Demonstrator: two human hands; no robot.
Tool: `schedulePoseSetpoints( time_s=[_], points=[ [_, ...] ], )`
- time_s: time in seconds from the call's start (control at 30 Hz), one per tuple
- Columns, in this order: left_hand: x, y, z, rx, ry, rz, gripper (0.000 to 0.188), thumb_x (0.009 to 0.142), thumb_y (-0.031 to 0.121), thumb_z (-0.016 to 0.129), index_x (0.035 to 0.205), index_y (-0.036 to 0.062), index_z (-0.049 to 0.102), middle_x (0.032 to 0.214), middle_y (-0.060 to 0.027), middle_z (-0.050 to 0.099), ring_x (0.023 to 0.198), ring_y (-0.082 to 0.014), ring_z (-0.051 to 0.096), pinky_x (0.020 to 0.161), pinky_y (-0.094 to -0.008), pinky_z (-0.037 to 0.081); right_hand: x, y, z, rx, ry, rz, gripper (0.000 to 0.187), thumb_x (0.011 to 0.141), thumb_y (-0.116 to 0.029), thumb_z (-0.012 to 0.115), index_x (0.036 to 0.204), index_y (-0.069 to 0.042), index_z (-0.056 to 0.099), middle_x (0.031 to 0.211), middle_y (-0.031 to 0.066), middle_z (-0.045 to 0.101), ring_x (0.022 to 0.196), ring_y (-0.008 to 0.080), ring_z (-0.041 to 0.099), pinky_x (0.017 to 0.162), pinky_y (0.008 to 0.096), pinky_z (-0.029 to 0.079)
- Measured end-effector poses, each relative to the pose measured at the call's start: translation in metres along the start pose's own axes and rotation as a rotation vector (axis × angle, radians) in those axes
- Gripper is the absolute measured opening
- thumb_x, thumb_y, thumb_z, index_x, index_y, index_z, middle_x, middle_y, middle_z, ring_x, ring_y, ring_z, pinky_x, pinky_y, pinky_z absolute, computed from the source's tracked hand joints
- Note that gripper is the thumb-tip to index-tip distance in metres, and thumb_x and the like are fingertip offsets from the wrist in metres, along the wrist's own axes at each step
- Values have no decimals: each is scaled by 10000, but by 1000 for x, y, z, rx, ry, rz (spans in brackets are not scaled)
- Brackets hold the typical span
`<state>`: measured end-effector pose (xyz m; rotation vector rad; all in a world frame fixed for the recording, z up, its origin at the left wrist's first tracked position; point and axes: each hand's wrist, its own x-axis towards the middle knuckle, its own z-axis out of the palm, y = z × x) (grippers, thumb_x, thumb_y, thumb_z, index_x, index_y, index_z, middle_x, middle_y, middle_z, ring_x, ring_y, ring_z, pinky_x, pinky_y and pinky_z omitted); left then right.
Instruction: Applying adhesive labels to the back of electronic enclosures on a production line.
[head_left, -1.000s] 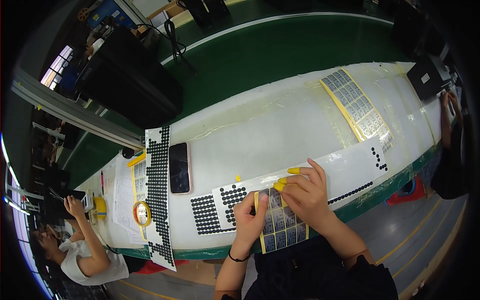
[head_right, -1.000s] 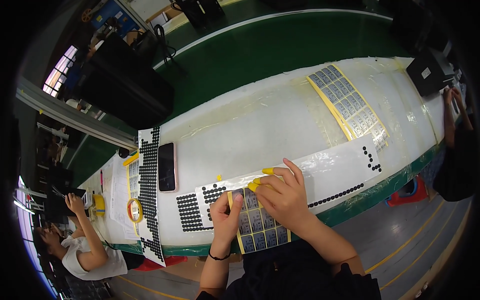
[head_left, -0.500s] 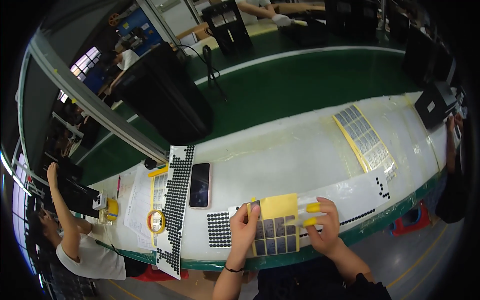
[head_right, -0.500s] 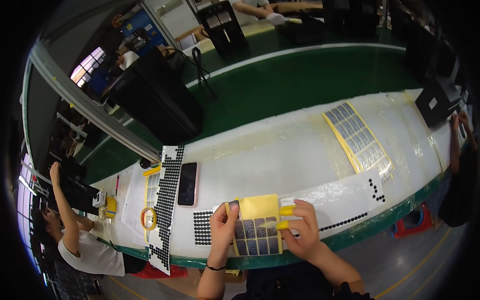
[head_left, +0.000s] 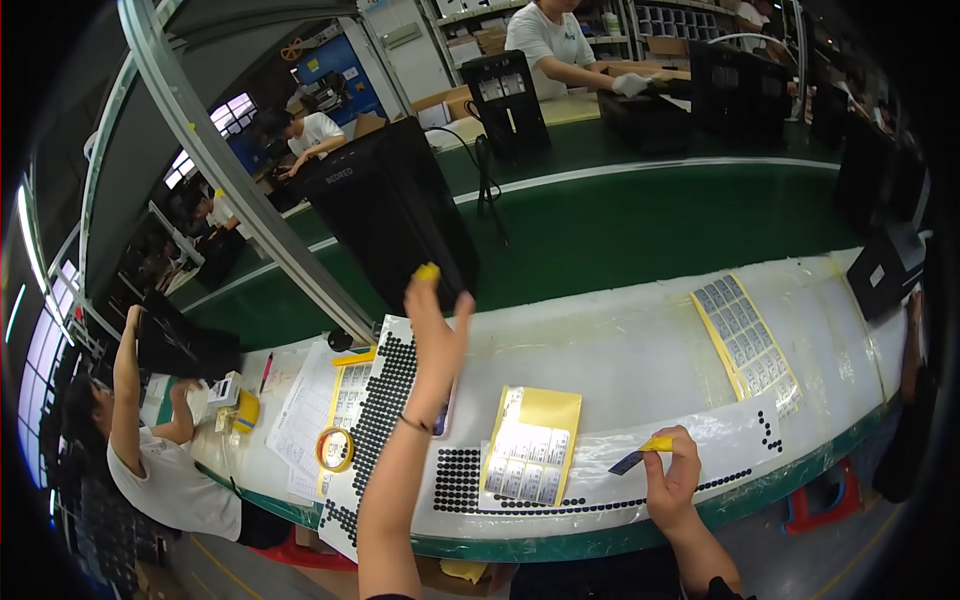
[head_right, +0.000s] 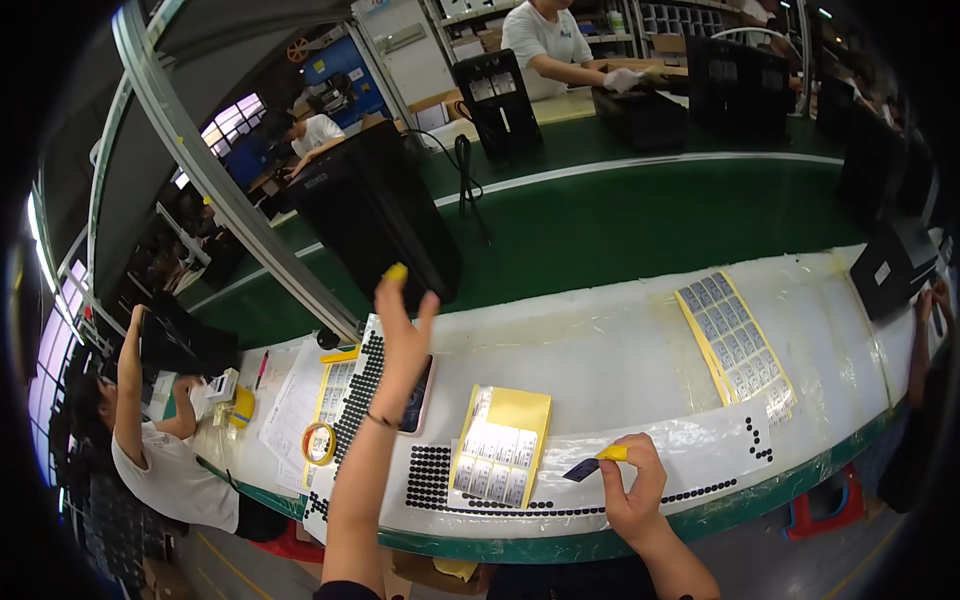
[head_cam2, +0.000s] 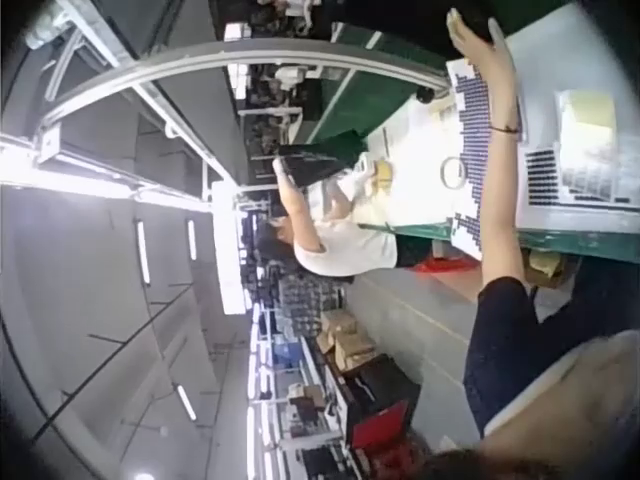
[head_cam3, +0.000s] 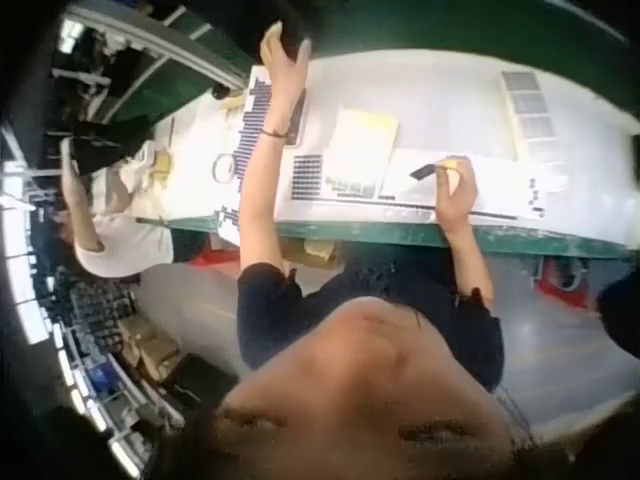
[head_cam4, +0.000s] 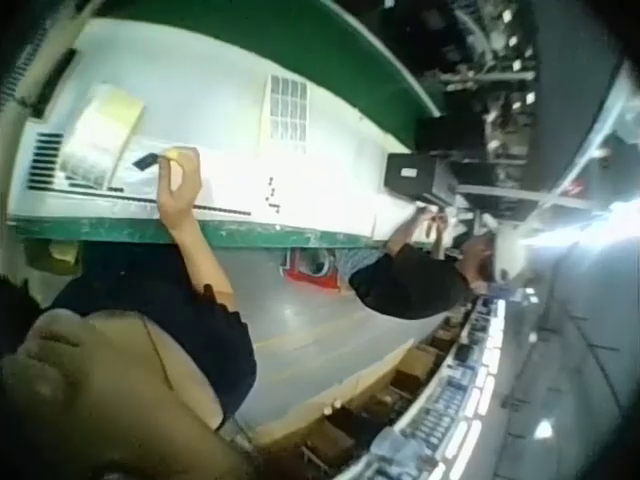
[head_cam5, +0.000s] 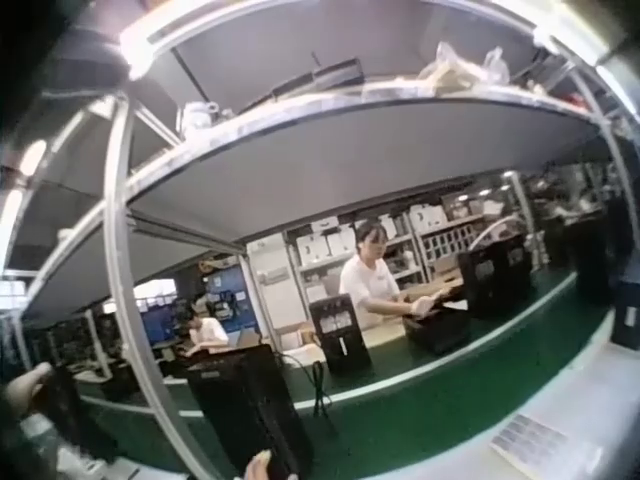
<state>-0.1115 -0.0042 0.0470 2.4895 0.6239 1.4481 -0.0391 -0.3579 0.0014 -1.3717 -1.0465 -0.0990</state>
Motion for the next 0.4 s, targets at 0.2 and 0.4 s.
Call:
schedulePoseSetpoints(
  time_s=[0.2, 0.4],
  points=[
    [159, -93, -29, -49, 559, -470, 947, 788, 569, 678, 1356, -99, 322, 1373, -285, 338, 1295, -424, 317, 1065, -480, 286, 14, 3, -5, -38, -12, 93, 326, 853, 47, 582, 1166, 2, 501, 953, 96, 533, 863, 171, 534, 852, 309, 418],
    [220, -116, -45, -572, 367, -829, 1236, 643, 710, 702, 1483, 8, 127, 1526, -198, 168, 1378, -365, 264, 1117, -463, 285, 43, 20, -14, -90, 100, 183, 370, 841, -3, 647, 1189, -8, 520, 882, 97, 590, 812, 241, 587, 811, 319, 455]
  ],
)
